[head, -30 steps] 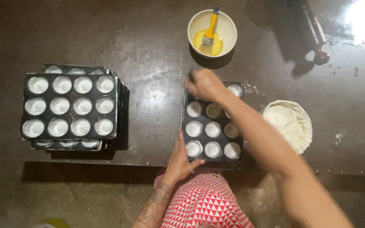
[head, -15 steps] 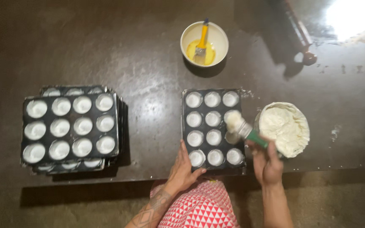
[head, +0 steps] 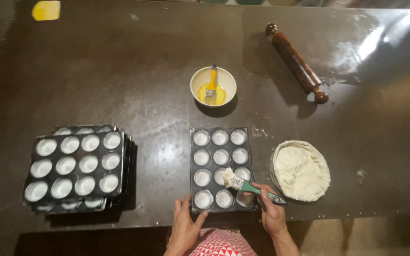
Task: The person brushes the inside of several cupcake tins with a white substance using a brush, moving between multiple tins on a table.
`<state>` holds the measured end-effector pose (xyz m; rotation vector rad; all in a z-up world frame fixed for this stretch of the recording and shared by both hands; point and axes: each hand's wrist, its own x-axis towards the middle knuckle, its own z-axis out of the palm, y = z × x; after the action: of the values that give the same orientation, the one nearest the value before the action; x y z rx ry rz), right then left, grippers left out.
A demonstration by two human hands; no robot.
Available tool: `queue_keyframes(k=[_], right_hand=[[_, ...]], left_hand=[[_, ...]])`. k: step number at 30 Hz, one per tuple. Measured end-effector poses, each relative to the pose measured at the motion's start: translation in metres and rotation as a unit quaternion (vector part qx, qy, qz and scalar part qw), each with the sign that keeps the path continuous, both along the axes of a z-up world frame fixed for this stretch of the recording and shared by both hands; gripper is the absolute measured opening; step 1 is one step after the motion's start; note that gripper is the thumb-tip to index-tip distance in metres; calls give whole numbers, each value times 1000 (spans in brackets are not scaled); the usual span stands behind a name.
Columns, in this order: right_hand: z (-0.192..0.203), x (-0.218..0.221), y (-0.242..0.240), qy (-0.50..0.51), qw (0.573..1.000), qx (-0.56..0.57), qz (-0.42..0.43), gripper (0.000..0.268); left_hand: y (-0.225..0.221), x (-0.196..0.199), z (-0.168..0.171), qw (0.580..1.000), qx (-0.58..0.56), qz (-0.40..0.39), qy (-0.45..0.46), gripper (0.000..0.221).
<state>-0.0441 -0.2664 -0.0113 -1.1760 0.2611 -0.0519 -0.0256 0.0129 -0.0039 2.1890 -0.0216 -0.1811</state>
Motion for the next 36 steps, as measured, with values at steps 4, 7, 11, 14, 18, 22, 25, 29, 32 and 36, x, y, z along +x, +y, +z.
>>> queue_keyframes(k=[4, 7, 11, 14, 18, 22, 25, 29, 32, 36], right_hand=[[1, 1, -9, 7, 1000, 11, 12, 43], [8, 0, -25, 7, 1000, 2, 13, 43], [35, 3, -61, -43, 992, 108, 43, 47], [48, -1, -77, -84, 982, 150, 81, 47], [42, 5, -98, -130, 985, 116, 22, 40], [27, 30, -133, -131, 988, 46, -73, 39], [11, 42, -141, -105, 988, 11, -113, 39], [-10, 46, -128, -83, 991, 2, -104, 39], [-25, 38, -106, -66, 995, 3, -73, 39], [-40, 5, -64, -85, 993, 61, -51, 40]], left_hand=[[-6, -3, 1, 980, -62, 103, 157, 65], [-13, -4, 3, 959, -142, 182, 163, 51], [-37, -8, 7, 802, -506, 269, 167, 50], [-54, -16, 13, 715, -600, 326, 151, 43], [-45, -13, 19, 752, -578, 315, 39, 41], [4, -20, 26, 710, -605, 352, -75, 38], [69, -21, 32, 706, -573, 390, -142, 38], [173, -9, 25, 694, -547, 426, -194, 35], [251, 11, -8, 691, -537, 450, -176, 33], [328, 40, -58, 721, -524, 415, -183, 30]])
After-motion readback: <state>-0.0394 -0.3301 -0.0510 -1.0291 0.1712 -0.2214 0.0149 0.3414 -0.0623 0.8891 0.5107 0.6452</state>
